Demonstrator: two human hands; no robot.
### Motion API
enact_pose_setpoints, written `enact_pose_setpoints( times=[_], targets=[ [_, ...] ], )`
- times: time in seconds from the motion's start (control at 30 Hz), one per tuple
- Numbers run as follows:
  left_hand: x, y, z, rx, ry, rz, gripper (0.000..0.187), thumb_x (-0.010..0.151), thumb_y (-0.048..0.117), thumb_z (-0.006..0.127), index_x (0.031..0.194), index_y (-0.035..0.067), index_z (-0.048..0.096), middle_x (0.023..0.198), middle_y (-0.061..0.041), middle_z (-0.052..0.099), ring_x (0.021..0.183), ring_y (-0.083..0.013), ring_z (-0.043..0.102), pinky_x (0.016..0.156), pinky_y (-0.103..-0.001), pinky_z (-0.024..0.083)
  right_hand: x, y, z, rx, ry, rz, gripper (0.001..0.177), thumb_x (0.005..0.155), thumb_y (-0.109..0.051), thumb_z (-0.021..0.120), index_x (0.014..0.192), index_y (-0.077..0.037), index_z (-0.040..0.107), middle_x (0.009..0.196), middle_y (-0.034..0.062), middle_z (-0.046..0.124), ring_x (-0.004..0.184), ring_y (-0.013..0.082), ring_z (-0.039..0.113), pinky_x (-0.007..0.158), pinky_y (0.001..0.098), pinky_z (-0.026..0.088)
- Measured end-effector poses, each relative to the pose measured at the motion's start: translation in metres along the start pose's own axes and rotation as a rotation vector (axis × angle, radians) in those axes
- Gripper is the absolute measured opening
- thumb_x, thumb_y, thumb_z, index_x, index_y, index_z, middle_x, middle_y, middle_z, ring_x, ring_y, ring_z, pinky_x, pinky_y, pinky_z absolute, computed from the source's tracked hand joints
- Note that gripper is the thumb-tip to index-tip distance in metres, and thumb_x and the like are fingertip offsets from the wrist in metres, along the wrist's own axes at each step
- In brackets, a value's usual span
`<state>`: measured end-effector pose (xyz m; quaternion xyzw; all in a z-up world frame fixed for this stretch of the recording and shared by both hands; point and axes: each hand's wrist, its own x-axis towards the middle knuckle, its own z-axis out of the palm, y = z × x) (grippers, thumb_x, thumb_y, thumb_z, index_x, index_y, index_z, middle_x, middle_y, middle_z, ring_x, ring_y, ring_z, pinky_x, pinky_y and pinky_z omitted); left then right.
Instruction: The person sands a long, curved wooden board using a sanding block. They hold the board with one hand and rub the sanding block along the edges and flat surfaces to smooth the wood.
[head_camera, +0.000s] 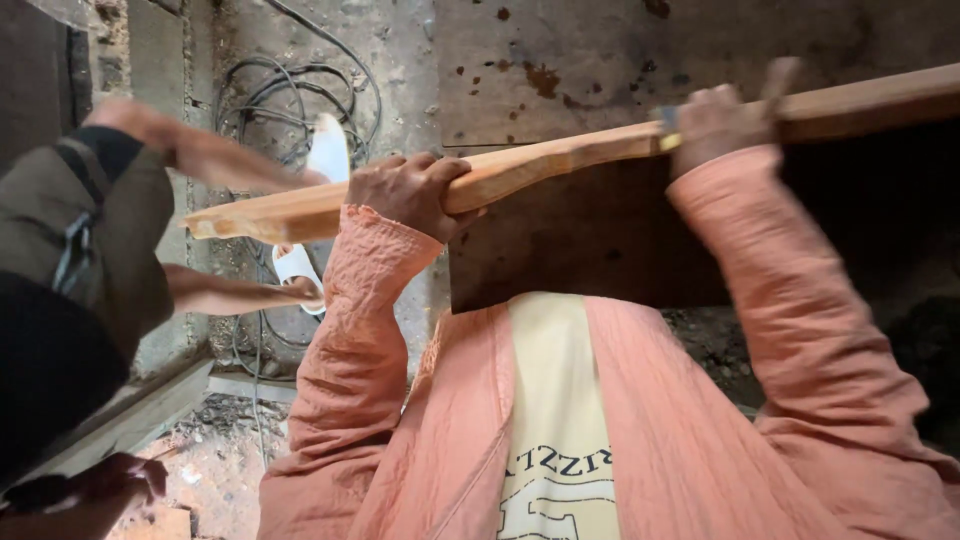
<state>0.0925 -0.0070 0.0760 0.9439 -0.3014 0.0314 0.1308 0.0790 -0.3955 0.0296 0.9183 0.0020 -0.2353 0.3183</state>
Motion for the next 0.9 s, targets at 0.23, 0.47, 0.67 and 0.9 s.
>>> enact_pose_setpoints(
  times=[0.23, 0.47, 0.67, 0.9],
  targets=[
    [0.005, -0.003, 0.0, 0.051, 0.01, 0.033, 0.044, 0.074, 0.064, 0.08, 0.107, 0.035, 0.078, 0.101, 0.008, 0.078, 0.077, -0.024, 0.073, 0.061, -0.042, 0.055, -0.025, 0.062, 0.066, 0.622, 0.698, -0.142, 0.066, 0.083, 0.011, 0.07, 0.147, -0.005, 0.075, 0.152, 0.009, 0.075, 0.137, 0.0356, 0.072, 0.124, 0.0767, -0.003],
    [0.006, 0.002, -0.015, 0.005, -0.009, 0.009, 0.042, 0.077, 0.063, 0.083, 0.104, 0.031, 0.076, 0.091, 0.006, 0.074, 0.077, -0.0255, 0.071, 0.065, -0.044, 0.053, 0.009, -0.063, 0.075, 0.396, 0.846, -0.172, 0.01, 0.114, -0.018, 0.058, 0.116, -0.019, 0.068, 0.113, -0.0008, 0.063, 0.107, 0.0228, 0.061, 0.124, 0.0764, 0.006],
    [0.005, 0.003, -0.016, 0.016, -0.023, 0.003, 0.042, 0.078, 0.065, 0.081, 0.104, 0.033, 0.076, 0.091, 0.006, 0.075, 0.078, -0.0257, 0.071, 0.065, -0.043, 0.052, -0.014, -0.061, 0.065, 0.397, 0.808, -0.224, 0.04, 0.109, -0.017, 0.051, 0.142, -0.023, 0.072, 0.147, -0.0057, 0.072, 0.145, 0.016, 0.062, 0.126, 0.073, -0.007],
    [0.009, -0.004, -0.004, 0.047, -0.006, 0.01, 0.042, 0.075, 0.066, 0.081, 0.101, 0.034, 0.078, 0.083, 0.006, 0.076, 0.067, -0.0248, 0.072, 0.055, -0.044, 0.051, 0.029, -0.071, 0.057, 0.526, 0.606, -0.135, 0.028, 0.094, -0.008, 0.058, 0.115, -0.021, 0.071, 0.132, -0.0116, 0.068, 0.141, 0.0187, 0.056, 0.123, 0.0722, -0.011]
  ],
)
